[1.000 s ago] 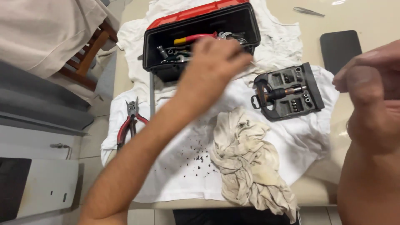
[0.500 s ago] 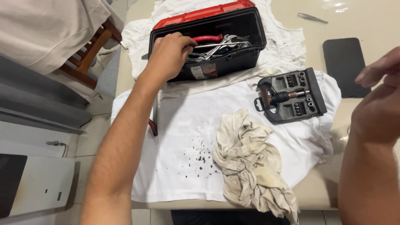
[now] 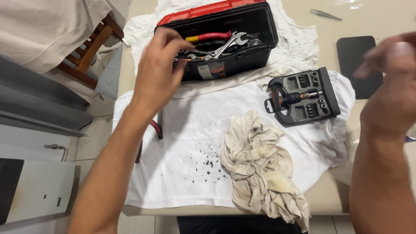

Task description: Cleaning mechanical sockets and measuring a component with a vernier caliper

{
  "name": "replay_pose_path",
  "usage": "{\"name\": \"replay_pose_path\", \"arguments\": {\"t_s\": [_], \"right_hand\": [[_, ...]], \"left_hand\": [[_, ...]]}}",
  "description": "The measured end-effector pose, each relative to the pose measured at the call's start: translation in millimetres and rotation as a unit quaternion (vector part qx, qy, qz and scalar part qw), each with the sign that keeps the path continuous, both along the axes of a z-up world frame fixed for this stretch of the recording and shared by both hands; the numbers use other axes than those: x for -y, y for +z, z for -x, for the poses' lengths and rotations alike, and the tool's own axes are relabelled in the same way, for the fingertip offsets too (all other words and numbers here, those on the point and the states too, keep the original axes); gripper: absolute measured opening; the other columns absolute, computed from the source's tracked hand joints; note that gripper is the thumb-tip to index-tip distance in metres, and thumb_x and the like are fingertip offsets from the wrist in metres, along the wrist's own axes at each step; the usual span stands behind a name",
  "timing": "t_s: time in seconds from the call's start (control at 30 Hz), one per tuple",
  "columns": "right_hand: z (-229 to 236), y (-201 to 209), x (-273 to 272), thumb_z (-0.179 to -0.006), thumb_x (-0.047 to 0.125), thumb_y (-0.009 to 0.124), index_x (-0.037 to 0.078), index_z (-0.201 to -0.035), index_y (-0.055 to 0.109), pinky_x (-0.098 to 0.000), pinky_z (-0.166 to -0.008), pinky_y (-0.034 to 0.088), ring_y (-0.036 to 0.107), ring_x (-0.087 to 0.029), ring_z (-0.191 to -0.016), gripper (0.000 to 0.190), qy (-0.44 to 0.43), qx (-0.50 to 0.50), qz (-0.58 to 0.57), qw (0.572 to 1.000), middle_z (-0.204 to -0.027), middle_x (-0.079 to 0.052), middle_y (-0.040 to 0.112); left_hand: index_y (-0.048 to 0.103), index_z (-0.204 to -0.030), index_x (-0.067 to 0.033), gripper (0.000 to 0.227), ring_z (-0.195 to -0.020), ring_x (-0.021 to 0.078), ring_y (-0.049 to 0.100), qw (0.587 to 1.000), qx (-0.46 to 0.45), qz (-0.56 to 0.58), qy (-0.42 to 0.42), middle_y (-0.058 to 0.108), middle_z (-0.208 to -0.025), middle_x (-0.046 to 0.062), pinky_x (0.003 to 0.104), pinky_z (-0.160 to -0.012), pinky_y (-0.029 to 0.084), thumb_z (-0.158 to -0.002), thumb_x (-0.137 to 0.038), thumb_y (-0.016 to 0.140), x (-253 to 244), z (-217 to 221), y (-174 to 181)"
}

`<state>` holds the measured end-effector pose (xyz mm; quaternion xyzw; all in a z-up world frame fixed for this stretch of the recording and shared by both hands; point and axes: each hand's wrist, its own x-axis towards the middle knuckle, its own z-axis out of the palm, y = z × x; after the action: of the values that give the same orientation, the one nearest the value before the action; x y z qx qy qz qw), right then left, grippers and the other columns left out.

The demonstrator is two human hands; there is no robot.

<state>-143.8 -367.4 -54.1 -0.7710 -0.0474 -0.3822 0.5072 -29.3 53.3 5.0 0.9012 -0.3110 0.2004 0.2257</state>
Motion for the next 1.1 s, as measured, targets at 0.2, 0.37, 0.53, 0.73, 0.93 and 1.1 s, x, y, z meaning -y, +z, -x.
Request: {"name": "replay_pose_path", "arguments": {"t_s": [0.2,0.37,0.53,0.73,0.93,1.1], "right_hand": [[-17,28,-18,-0.127,-0.010,0.061,-0.009,-0.155,0.056,-0.0427,-0.099,0.059,0.067,-0.035,-0.120,0.028,0.022,-0.136,0.117,0.984,-0.138,-0.026,0.066],[-28,36,-30,-0.125,0.021,0.067,-0.009,-0.155,0.066,-0.0601,-0.096,0.056,0.072,-0.042,-0.113,0.042,-0.052,-0.373,0.249,0.892,-0.139,-0.030,0.070],[-41,21,-19,-0.122,0.055,0.058,0.006,-0.160,0.066,-0.0635,-0.094,0.056,0.071,-0.048,-0.128,0.063,-0.056,-0.507,0.256,0.821,-0.147,-0.029,0.074],[-44,14,-7,-0.122,0.047,0.061,0.009,-0.148,0.071,-0.0586,-0.092,0.055,0.071,-0.043,-0.123,0.046,-0.042,-0.486,0.181,0.854,-0.138,-0.023,0.074],[-42,17,-12,-0.126,0.028,0.059,0.007,-0.144,0.068,-0.0392,-0.104,0.056,0.070,-0.023,-0.126,0.029,0.032,-0.394,0.019,0.918,-0.142,-0.009,0.074],[-54,-19,4,-0.125,0.037,0.064,0.014,-0.144,0.066,-0.0279,-0.081,0.057,0.067,-0.010,-0.110,0.030,0.108,-0.301,-0.118,0.940,-0.129,0.002,0.069]], "left_hand": [[0.078,-0.127,-0.0079,0.019,-0.096,0.0185,0.076,0.982,-0.184,0.026,-0.030,0.078,-0.126,0.010,0.034,-0.096,0.066,-0.110,-0.016,0.074,26,59,-21],[0.082,-0.130,-0.0145,0.026,-0.106,0.0177,0.082,0.960,-0.270,0.003,-0.081,0.086,-0.126,0.002,0.042,-0.105,0.062,-0.108,-0.026,0.074,73,76,-48],[0.073,-0.149,-0.0138,0.049,-0.135,0.0235,0.070,0.938,-0.337,-0.057,-0.053,0.074,-0.148,0.009,0.047,-0.114,0.055,-0.112,-0.044,0.063,125,65,-67],[0.074,-0.148,-0.0141,0.057,-0.141,0.0316,0.064,0.915,-0.403,-0.029,0.001,0.069,-0.151,0.011,0.048,-0.112,0.050,-0.108,-0.053,0.062,155,51,-70],[0.060,-0.154,-0.0154,0.055,-0.152,0.0269,0.059,0.874,-0.455,0.169,-0.016,0.059,-0.168,0.009,0.052,-0.118,0.060,-0.106,-0.042,0.064,163,56,-76],[0.054,-0.149,-0.0173,0.061,-0.130,0.0250,0.073,0.810,-0.437,0.389,-0.043,0.074,-0.148,0.011,0.040,-0.110,0.057,-0.100,-0.051,0.069,158,53,-79]]}}
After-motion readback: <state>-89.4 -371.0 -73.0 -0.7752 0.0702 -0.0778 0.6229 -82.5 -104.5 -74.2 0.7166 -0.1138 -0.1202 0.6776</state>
